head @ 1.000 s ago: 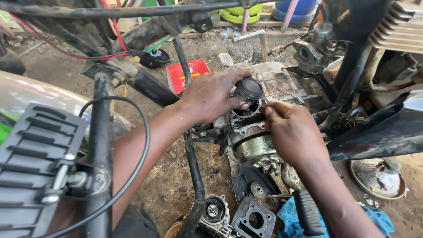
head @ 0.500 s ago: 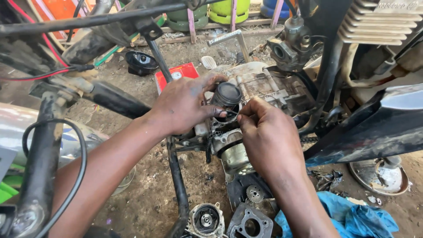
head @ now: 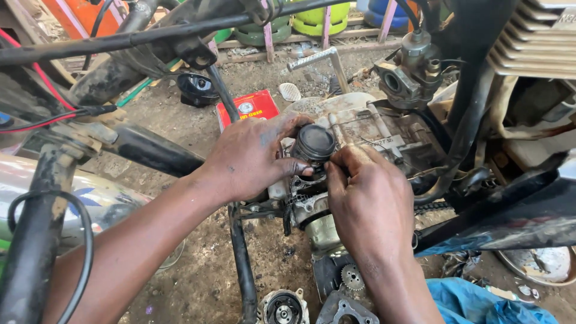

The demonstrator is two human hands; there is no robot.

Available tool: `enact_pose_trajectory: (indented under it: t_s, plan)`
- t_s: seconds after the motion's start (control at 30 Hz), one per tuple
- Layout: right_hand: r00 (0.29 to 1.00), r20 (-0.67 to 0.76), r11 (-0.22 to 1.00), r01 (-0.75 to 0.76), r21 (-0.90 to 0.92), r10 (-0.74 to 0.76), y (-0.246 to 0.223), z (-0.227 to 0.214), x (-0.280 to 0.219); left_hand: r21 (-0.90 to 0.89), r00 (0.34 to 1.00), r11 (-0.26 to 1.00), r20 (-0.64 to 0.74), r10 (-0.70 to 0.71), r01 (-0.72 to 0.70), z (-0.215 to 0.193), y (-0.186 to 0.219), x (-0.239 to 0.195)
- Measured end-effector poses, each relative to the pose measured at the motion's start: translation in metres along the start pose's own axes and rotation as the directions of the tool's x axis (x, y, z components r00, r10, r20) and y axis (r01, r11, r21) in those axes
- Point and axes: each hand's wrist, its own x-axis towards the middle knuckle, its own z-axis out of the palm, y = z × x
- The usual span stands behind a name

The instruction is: Removing the cylinder block from a motorcycle engine and inspecting the piston assembly.

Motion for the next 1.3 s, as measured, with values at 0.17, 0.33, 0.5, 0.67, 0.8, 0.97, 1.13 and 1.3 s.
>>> enact_pose_trajectory:
  t_s: [0.17, 0.33, 0.5, 0.67, 0.8, 0.97, 1.13, 1.3]
  plan:
    - [0.999, -0.041, 1.0, -0.005, 0.021, 0.006, 0.003, 0.004, -0.001, -0.003, 0.998, 0.999, -0.04, 0.041, -0.042, 0.006, -0.003, 0.001]
    - [0.999, -0.036, 1.0, 0.009, -0.028, -0.01, 0.007, 0.008, 0.002, 0.132, 0.997, 0.99, -0.071, -0.041, 0.05, 0.02, -0.013, 0.012]
    - [0.998, -0.017, 0.995, -0.062, -0.076, 0.061, 0.006, 0.008, 0.008, 0.139, 0.996, 0.988, -0.074, -0.056, 0.066, 0.019, -0.013, 0.015]
    - [0.997, -0.008, 0.992, -0.081, -0.093, 0.081, 0.004, 0.009, 0.008, 0.121, 0.997, 0.992, -0.071, -0.039, 0.048, 0.021, -0.019, 0.018]
    - [0.995, -0.026, 0.987, -0.098, -0.124, 0.096, 0.004, 0.016, 0.006, 0.112, 0.996, 0.993, -0.089, -0.02, 0.03, 0.021, -0.022, 0.021]
    - [0.997, -0.01, 0.988, -0.083, -0.128, 0.083, 0.005, 0.017, 0.009, 0.125, 0.995, 0.991, -0.089, -0.038, 0.049, 0.024, -0.026, 0.023]
    - [0.913, 0.225, 0.936, -0.305, -0.177, 0.34, -0.014, -0.007, 0.021, 0.131, 0.994, 0.99, -0.103, -0.047, 0.06, 0.024, -0.023, 0.023]
    - [0.891, 0.295, 0.938, -0.32, -0.131, 0.345, -0.022, -0.018, 0.03, 0.12, 0.99, 0.989, -0.12, -0.077, 0.092, 0.023, -0.019, 0.022]
